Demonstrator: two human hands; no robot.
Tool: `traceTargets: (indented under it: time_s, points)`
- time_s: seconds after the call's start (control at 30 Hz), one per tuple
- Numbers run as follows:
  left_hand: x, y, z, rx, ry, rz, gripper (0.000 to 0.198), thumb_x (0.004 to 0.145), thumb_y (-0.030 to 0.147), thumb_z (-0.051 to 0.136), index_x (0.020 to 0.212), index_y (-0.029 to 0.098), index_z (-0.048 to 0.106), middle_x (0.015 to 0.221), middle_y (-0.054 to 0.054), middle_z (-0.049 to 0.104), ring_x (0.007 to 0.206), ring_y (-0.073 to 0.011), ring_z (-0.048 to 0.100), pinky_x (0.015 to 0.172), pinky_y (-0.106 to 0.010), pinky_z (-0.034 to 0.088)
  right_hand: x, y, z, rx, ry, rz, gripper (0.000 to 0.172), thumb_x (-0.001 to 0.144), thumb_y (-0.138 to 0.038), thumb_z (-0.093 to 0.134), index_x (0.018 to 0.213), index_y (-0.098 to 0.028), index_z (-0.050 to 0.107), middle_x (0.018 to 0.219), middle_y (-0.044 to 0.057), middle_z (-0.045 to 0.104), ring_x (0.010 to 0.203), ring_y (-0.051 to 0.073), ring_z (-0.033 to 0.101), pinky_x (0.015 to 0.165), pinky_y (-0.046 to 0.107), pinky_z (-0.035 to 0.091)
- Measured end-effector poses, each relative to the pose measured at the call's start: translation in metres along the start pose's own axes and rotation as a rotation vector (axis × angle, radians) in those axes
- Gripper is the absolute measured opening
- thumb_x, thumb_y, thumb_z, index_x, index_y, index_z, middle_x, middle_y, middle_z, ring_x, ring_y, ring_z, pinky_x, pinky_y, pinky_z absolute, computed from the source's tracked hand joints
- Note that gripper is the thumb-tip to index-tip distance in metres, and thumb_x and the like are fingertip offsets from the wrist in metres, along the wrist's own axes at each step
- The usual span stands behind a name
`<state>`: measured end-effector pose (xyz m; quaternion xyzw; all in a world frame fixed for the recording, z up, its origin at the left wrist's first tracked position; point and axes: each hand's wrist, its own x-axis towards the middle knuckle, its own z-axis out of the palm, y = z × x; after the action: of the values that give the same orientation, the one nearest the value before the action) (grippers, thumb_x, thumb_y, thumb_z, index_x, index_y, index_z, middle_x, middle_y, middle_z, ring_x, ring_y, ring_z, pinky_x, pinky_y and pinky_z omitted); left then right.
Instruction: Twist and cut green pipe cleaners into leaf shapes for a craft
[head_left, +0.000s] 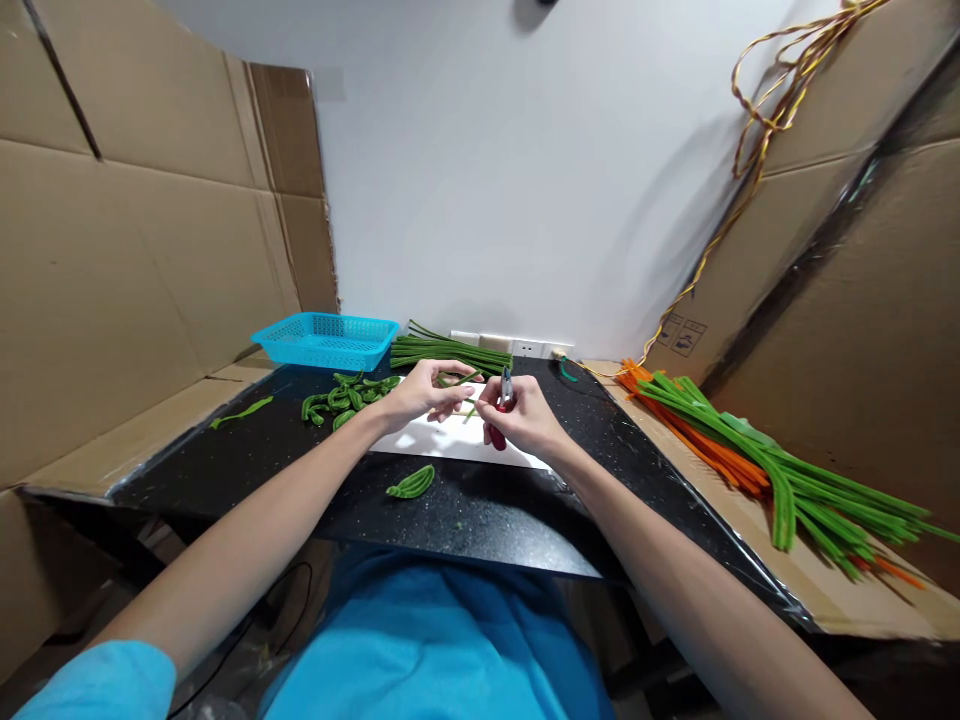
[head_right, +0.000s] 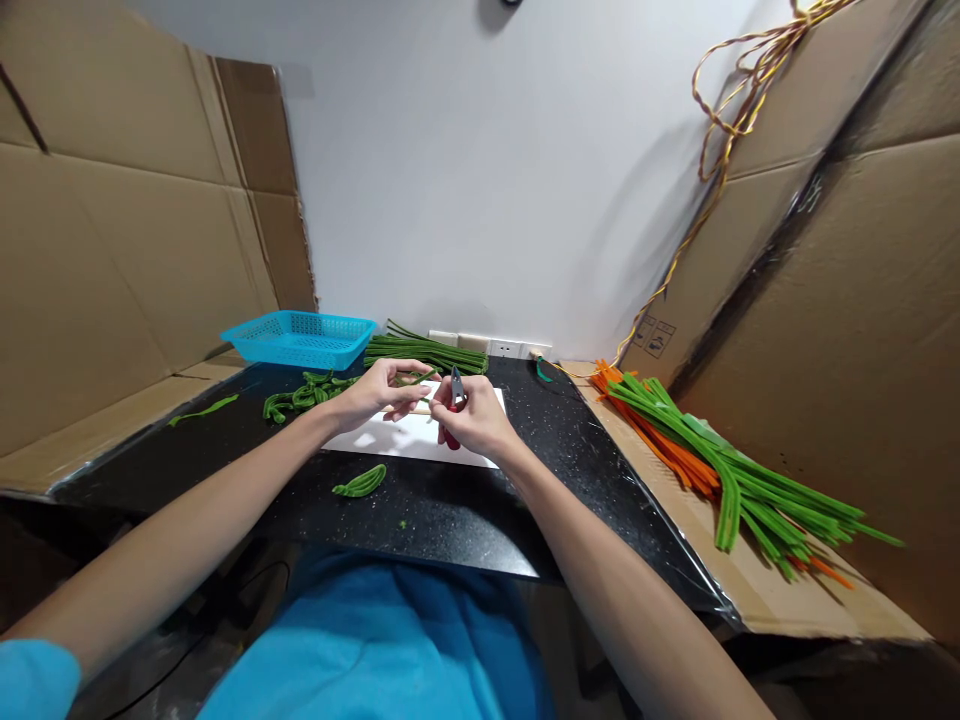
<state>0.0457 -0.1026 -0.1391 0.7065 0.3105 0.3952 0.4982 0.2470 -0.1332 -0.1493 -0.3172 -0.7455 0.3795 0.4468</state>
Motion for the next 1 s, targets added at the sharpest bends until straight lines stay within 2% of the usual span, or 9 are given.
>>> traceTargets:
  time_s: [0.17,0.27,0.37,0.53,0.63,0.77,1.0]
  points:
    - [-0.001,0.001,-0.003,0.011,-0.052,0.007,0.06,0.078,0.047,0.088,0.121,0.01,0.068,0.062,0.0,0.065,0.044,-0.0083,0.052,0.042,-0.02,0.036,0.001,0.0,-0.003,-0.074,0.036,-0.005,0.023,0.087,-0.031,0.07,0.071,-0.018,0.06,0.045,-0.001,0.06,0.036,0.013,0.059,0.037,0.02,0.043]
    - [0.001,-0.002,-0.005,0.012,-0.036,0.018,0.058,0.079,0.046,0.087,0.121,0.01,0.069,0.061,0.001,0.063,0.045,-0.0086,0.052,0.044,-0.021,0.039,0.002,0.004,-0.004,-0.127,0.041,-0.01,0.026,0.089,-0.036,0.071,0.073,-0.017,0.063,0.047,-0.001,0.06,0.038,0.014,0.06,0.037,0.021,0.043]
    - [0.002,-0.005,-0.007,0.006,0.012,0.013,0.055,0.08,0.046,0.086,0.119,0.011,0.07,0.065,0.0,0.063,0.047,-0.0077,0.05,0.042,-0.02,0.033,0.002,0.009,-0.006,-0.112,0.026,-0.01,0.03,0.091,-0.045,0.071,0.081,-0.016,0.066,0.049,-0.002,0.059,0.038,0.015,0.061,0.035,0.022,0.043]
    - [0.004,-0.005,-0.008,0.012,0.018,-0.009,0.049,0.08,0.046,0.086,0.113,0.011,0.072,0.064,0.003,0.058,0.044,-0.0033,0.035,0.043,-0.02,0.025,0.001,0.014,-0.009,-0.139,0.012,-0.037,0.036,0.091,-0.053,0.071,0.087,-0.017,0.066,0.055,-0.003,0.058,0.038,0.014,0.06,0.035,0.023,0.043]
    - [0.003,-0.004,-0.008,0.039,0.003,-0.024,0.049,0.08,0.048,0.085,0.111,0.012,0.073,0.061,0.004,0.055,0.046,-0.0045,0.035,0.045,-0.021,0.024,0.001,0.014,-0.009,-0.167,-0.007,-0.067,0.034,0.092,-0.05,0.071,0.084,-0.017,0.065,0.06,-0.002,0.06,0.041,0.013,0.061,0.038,0.023,0.045]
    - [0.002,-0.003,-0.007,0.048,-0.016,-0.045,0.048,0.081,0.048,0.084,0.113,0.013,0.074,0.066,0.002,0.056,0.049,-0.0055,0.036,0.047,-0.022,0.022,0.0,0.013,-0.009,-0.175,-0.03,-0.078,0.029,0.095,-0.045,0.068,0.086,-0.017,0.066,0.056,-0.003,0.059,0.041,0.013,0.06,0.039,0.022,0.045]
    - [0.003,-0.006,-0.01,0.039,-0.039,-0.039,0.048,0.082,0.048,0.082,0.115,0.014,0.075,0.067,0.002,0.055,0.05,-0.0059,0.034,0.048,-0.023,0.02,-0.001,0.01,-0.01,-0.171,-0.061,-0.094,0.03,0.095,-0.044,0.066,0.086,-0.016,0.066,0.06,-0.002,0.06,0.043,0.013,0.061,0.04,0.022,0.046]
